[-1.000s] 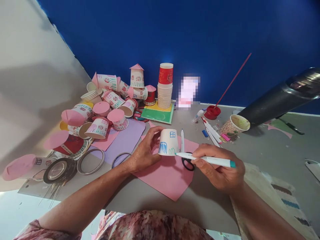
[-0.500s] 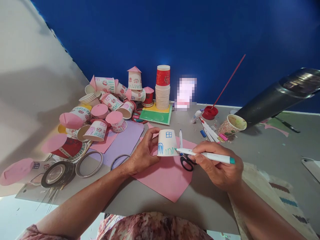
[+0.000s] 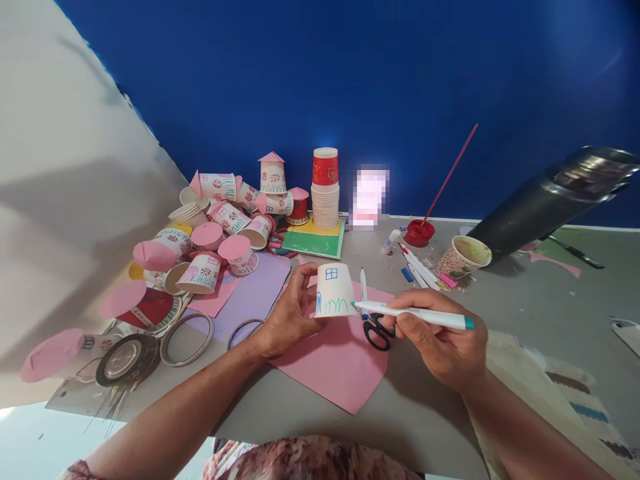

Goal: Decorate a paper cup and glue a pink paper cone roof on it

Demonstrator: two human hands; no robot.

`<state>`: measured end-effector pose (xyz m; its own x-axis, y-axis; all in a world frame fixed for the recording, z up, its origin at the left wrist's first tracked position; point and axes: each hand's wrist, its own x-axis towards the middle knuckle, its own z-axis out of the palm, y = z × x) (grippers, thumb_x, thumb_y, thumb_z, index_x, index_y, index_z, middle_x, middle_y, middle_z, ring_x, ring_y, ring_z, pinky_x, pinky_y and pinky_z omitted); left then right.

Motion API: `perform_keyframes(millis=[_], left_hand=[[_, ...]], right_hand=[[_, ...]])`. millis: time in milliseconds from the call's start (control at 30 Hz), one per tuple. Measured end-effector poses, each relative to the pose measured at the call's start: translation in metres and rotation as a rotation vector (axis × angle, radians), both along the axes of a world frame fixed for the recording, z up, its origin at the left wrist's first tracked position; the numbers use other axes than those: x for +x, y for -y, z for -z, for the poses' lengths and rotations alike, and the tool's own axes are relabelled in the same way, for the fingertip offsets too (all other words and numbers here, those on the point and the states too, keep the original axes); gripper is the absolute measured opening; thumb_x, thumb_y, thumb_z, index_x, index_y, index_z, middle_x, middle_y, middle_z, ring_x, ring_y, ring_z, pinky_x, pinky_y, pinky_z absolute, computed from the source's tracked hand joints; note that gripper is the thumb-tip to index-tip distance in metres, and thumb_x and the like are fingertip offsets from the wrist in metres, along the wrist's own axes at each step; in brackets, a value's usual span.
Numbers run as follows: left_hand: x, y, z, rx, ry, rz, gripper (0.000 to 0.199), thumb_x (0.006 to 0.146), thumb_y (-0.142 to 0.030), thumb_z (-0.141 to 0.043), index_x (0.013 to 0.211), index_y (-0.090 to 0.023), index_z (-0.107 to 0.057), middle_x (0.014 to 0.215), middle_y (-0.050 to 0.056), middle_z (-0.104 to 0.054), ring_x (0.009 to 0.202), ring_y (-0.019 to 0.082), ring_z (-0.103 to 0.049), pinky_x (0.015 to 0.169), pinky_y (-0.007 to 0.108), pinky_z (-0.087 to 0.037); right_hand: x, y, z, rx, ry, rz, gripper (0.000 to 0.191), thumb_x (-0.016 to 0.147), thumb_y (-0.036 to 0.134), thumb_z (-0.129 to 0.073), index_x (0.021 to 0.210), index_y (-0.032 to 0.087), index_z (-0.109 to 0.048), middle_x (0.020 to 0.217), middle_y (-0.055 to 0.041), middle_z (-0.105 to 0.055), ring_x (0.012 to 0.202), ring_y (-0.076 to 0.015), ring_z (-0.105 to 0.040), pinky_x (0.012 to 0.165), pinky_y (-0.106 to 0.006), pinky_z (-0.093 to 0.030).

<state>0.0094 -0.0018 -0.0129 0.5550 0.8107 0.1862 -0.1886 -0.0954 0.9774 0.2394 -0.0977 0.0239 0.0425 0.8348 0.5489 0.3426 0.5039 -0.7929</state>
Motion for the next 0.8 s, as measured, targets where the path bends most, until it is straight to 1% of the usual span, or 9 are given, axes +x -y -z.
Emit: perform_keyframes(millis=[100, 233, 300, 400, 500, 633, 733, 767, 800], left_hand=[[0.0, 0.0, -0.001, -0.001, -0.016, 0.003, 0.069, 0.071, -0.017, -0.086, 0.128, -0.029, -0.048, 0.133, 0.006, -0.056, 0.1, 0.017, -0.065, 0.089, 0.033, -0.056], [-0.001, 0.0, 0.0, 0.028, -0.012, -0.021, 0.069, 0.07, -0.013, -0.085, 0.127, -0.029, -0.05, 0.13, 0.006, -0.057, 0.112, 0.02, -0.063, 0.091, 0.031, -0.054], [-0.001, 0.0, 0.001, 0.026, -0.02, -0.04, 0.07, 0.069, -0.014, -0.086, 0.127, -0.029, -0.051, 0.131, 0.006, -0.057, 0.115, 0.021, -0.062, 0.09, 0.032, -0.055], [0.0, 0.0, 0.001, -0.01, -0.009, -0.029, 0.072, 0.068, -0.018, -0.089, 0.128, -0.029, -0.051, 0.134, 0.007, -0.057, 0.116, 0.023, -0.063, 0.09, 0.034, -0.056], [0.001, 0.0, -0.002, -0.038, 0.014, -0.005, 0.072, 0.068, -0.019, -0.091, 0.127, -0.029, -0.051, 0.135, 0.008, -0.058, 0.122, 0.024, -0.061, 0.093, 0.033, -0.056], [0.0, 0.001, -0.007, -0.099, 0.003, -0.01, 0.077, 0.065, -0.021, -0.095, 0.127, -0.031, -0.05, 0.134, 0.007, -0.059, 0.116, 0.024, -0.063, 0.083, 0.029, -0.057], [0.0, 0.002, -0.01, -0.116, -0.002, 0.0, 0.083, 0.061, -0.023, -0.097, 0.128, -0.031, -0.049, 0.13, 0.008, -0.06, 0.11, 0.024, -0.064, 0.076, 0.028, -0.057], [0.0, 0.004, -0.011, -0.122, -0.001, 0.017, 0.084, 0.061, -0.023, -0.098, 0.129, -0.031, -0.049, 0.128, 0.008, -0.06, 0.11, 0.024, -0.064, 0.076, 0.028, -0.058], [0.001, 0.005, -0.011, -0.129, 0.002, 0.039, 0.084, 0.062, -0.023, -0.098, 0.129, -0.031, -0.048, 0.127, 0.007, -0.06, 0.11, 0.024, -0.065, 0.077, 0.029, -0.058]], right_hand=[[0.0, 0.0, -0.001, -0.009, 0.002, 0.003, 0.009, 0.098, 0.025, -0.066, 0.101, 0.021, -0.074, 0.07, -0.0022, -0.076, 0.053, -0.0144, -0.068, 0.051, -0.024, -0.055], [0.002, 0.001, -0.002, -0.035, 0.0, -0.057, 0.011, 0.098, 0.027, -0.065, 0.095, 0.02, -0.073, 0.067, -0.0022, -0.074, 0.053, -0.0147, -0.066, 0.048, -0.024, -0.052], [0.002, 0.001, -0.001, -0.045, 0.003, -0.07, 0.013, 0.098, 0.028, -0.065, 0.093, 0.02, -0.073, 0.067, -0.0027, -0.074, 0.052, -0.0147, -0.065, 0.047, -0.024, -0.052], [0.002, 0.0, 0.001, -0.021, 0.004, -0.021, 0.01, 0.098, 0.027, -0.066, 0.099, 0.02, -0.073, 0.069, -0.0025, -0.074, 0.054, -0.0146, -0.067, 0.05, -0.024, -0.054], [0.002, -0.002, 0.003, -0.014, -0.015, 0.024, 0.009, 0.098, 0.025, -0.066, 0.103, 0.021, -0.073, 0.071, -0.0012, -0.075, 0.056, -0.0139, -0.068, 0.052, -0.024, -0.055], [0.0, -0.004, 0.001, 0.027, -0.104, 0.078, 0.012, 0.102, 0.025, -0.061, 0.107, 0.023, -0.073, 0.08, -0.0006, -0.076, 0.052, -0.0105, -0.063, 0.05, -0.023, -0.053], [0.0, -0.007, 0.0, 0.025, -0.075, 0.129, 0.015, 0.102, 0.028, -0.063, 0.114, 0.024, -0.071, 0.091, -0.0026, -0.078, 0.058, -0.0106, -0.064, 0.057, -0.024, -0.056], [0.0, -0.008, 0.001, 0.001, -0.052, 0.126, 0.02, 0.099, 0.031, -0.067, 0.118, 0.025, -0.07, 0.098, -0.0041, -0.079, 0.063, -0.0116, -0.065, 0.061, -0.025, -0.057], [0.0, -0.01, 0.002, -0.032, -0.03, 0.11, 0.03, 0.095, 0.035, -0.074, 0.122, 0.025, -0.068, 0.105, -0.0057, -0.079, 0.068, -0.0131, -0.067, 0.063, -0.026, -0.058]])
